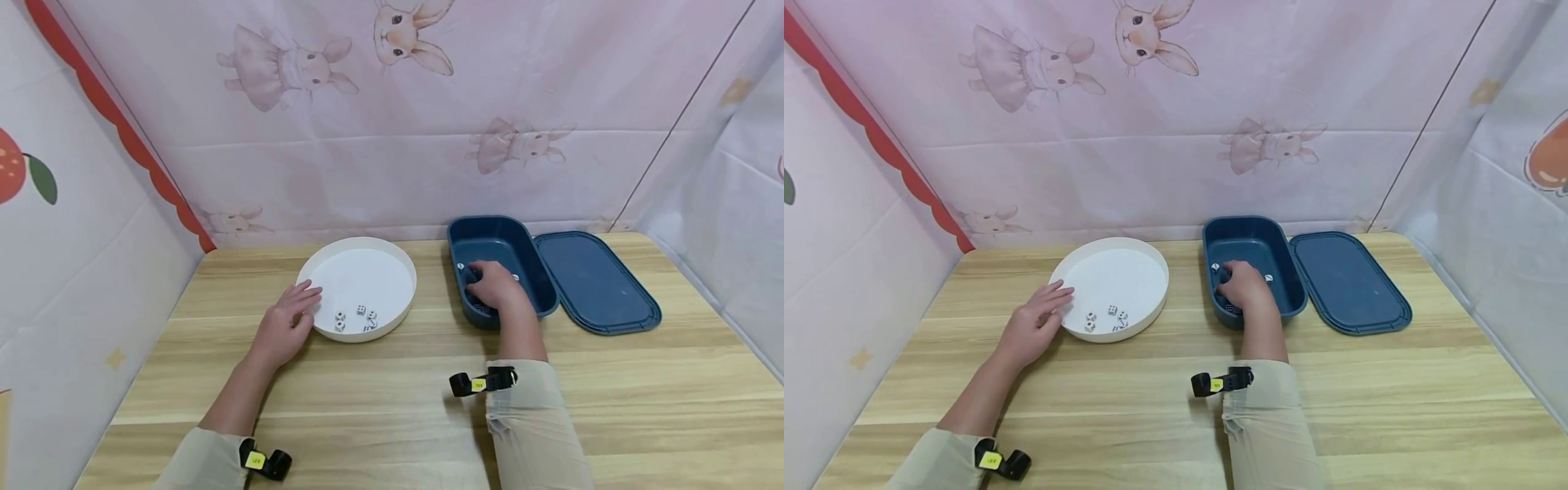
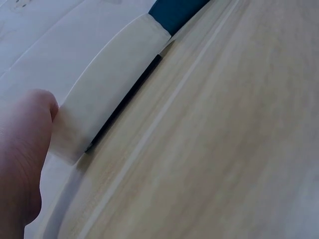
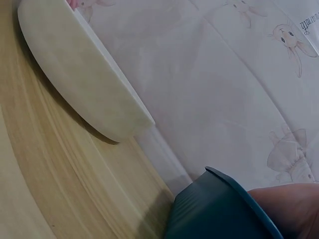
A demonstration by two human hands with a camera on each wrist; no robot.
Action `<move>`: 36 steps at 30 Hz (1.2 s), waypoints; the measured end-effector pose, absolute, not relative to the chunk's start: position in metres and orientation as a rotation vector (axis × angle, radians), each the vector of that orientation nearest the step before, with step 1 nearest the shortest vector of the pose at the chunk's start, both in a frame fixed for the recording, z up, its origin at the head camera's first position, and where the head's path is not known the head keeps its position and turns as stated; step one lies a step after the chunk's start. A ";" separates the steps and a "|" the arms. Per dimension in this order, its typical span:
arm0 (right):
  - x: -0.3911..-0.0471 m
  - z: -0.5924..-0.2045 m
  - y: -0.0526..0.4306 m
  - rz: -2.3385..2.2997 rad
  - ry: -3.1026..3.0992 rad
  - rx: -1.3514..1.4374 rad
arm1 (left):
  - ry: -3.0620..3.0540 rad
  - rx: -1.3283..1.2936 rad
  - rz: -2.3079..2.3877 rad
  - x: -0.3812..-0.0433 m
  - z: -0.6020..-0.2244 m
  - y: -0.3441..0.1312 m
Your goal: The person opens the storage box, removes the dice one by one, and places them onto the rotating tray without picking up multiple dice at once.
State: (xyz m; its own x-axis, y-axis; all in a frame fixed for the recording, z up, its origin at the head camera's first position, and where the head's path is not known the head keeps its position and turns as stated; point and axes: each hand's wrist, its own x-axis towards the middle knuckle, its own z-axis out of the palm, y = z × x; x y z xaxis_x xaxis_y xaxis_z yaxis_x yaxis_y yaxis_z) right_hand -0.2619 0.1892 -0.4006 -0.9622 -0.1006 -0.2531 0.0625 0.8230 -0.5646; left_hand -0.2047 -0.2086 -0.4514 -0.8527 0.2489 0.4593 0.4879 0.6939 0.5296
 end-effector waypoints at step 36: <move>-0.263 -0.404 0.185 -0.880 2.722 -0.062 | -2.600 -0.536 -0.976 -0.206 -0.453 -0.206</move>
